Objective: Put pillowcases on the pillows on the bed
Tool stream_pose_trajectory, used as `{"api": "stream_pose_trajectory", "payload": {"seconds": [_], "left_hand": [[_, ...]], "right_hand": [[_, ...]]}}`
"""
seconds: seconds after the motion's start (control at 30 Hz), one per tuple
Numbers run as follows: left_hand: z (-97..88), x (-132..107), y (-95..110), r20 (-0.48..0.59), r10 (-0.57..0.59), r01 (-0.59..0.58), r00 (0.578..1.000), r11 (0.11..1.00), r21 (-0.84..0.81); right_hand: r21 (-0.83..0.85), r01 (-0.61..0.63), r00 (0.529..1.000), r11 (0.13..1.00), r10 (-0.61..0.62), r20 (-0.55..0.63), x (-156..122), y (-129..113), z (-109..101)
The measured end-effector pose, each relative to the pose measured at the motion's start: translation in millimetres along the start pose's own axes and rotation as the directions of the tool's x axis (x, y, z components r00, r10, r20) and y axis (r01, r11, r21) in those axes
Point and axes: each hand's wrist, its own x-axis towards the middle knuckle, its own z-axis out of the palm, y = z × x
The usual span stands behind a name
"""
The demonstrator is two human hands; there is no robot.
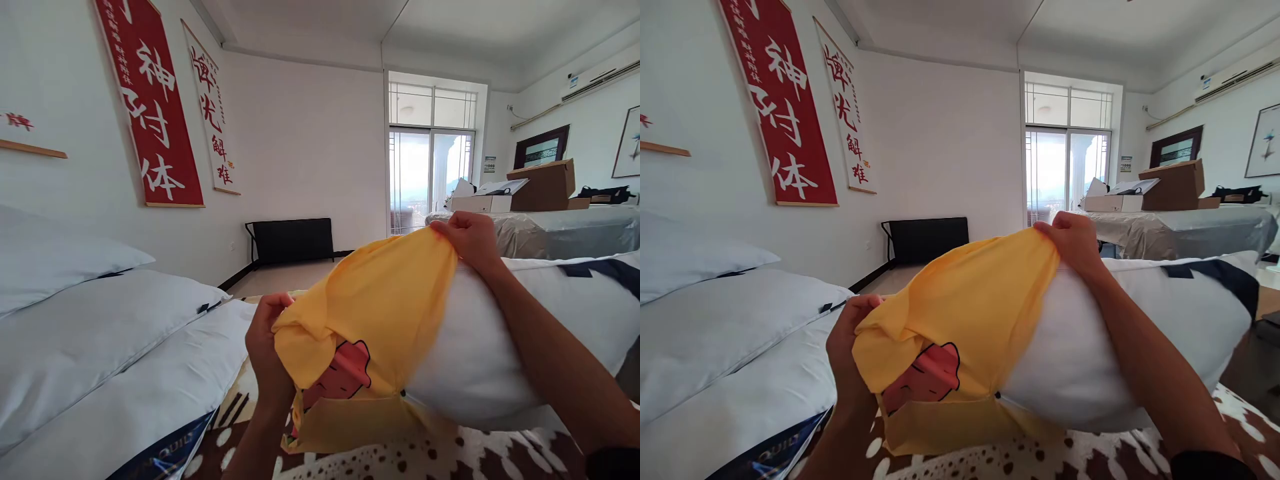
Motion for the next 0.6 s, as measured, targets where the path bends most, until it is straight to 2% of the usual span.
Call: {"api": "stream_pose_trajectory", "payload": {"seconds": [0.07, 0.1, 0.13, 0.2, 0.23, 0.3, 0.33, 0.37, 0.4, 0.43, 0.47, 0.53, 0.6], "left_hand": [[2.9, 6.9, 4.5, -0.001, -0.026, 0.026, 1.0, 1.0, -0.018], [2.9, 8.2, 1.6, 0.003, -0.029, 0.029, 1.0, 1.0, -0.007], [1.8, 8.0, -4.9, 0.024, -0.03, 0.03, 0.999, 0.999, 0.019], [-3.6, 4.4, -25.8, 0.09, -0.032, 0.025, 0.995, 0.996, 0.085], [-7.1, 1.9, -37.8, 0.12, -0.035, 0.024, 0.992, 0.995, 0.094], [-12.4, -2.5, -57.9, 0.153, -0.056, 0.051, 0.987, 0.998, 0.036], [-12.6, -3.9, -63.8, 0.156, -0.07, 0.073, 0.985, 0.997, -0.014], [-10.6, -4.8, -66.0, 0.154, -0.081, 0.092, 0.985, 0.994, -0.063], [-6.1, -5.3, -64.4, 0.152, -0.089, 0.104, 0.984, 0.99, -0.098], [0.5, -5.7, -59.4, 0.144, -0.091, 0.109, 0.985, 0.987, -0.122], [8.4, -5.9, -51.6, 0.138, -0.094, 0.114, 0.986, 0.983, -0.146], [24.5, -6.5, -30.9, 0.131, -0.119, 0.146, 0.984, 0.966, -0.212], [34.2, -7.1, -9.4, 0.139, -0.161, 0.194, 0.977, 0.945, -0.265]], "right_hand": [[-0.014, 0.057, 0.976, 0.998, -0.058, -0.208, -4.6, 0.1, -15.5], [-0.043, 0.09, 0.966, 0.995, -0.098, -0.238, -10.6, 0.3, -21.2], [-0.081, 0.138, 0.964, 0.987, -0.152, -0.218, -18.9, 0.5, -25.5], [-0.158, 0.3, 0.949, 0.941, -0.311, -0.052, -41.2, 1.3, -31.0], [-0.175, 0.403, 0.915, 0.898, -0.398, 0.067, -54.3, 2.0, -32.0], [-0.145, 0.576, 0.797, 0.805, -0.513, 0.319, -81.4, 4.7, -28.9], [-0.127, 0.622, 0.739, 0.772, -0.527, 0.42, -94.0, 6.8, -24.1], [-0.126, 0.644, 0.704, 0.754, -0.52, 0.485, -105.1, 9.3, -16.6], [-0.148, 0.646, 0.7, 0.749, -0.505, 0.504, -113.8, 12.1, -6.8], [-0.186, 0.633, 0.726, 0.752, -0.492, 0.481, -119.5, 14.7, 4.8], [-0.225, 0.605, 0.769, 0.764, -0.486, 0.415, -121.9, 16.8, 17.2], [-0.274, 0.522, 0.852, 0.808, -0.478, 0.213, -115.9, 19.2, 40.6], [-0.29, 0.454, 0.885, 0.842, -0.465, 0.036, -98.1, 19.4, 56.7]]}}
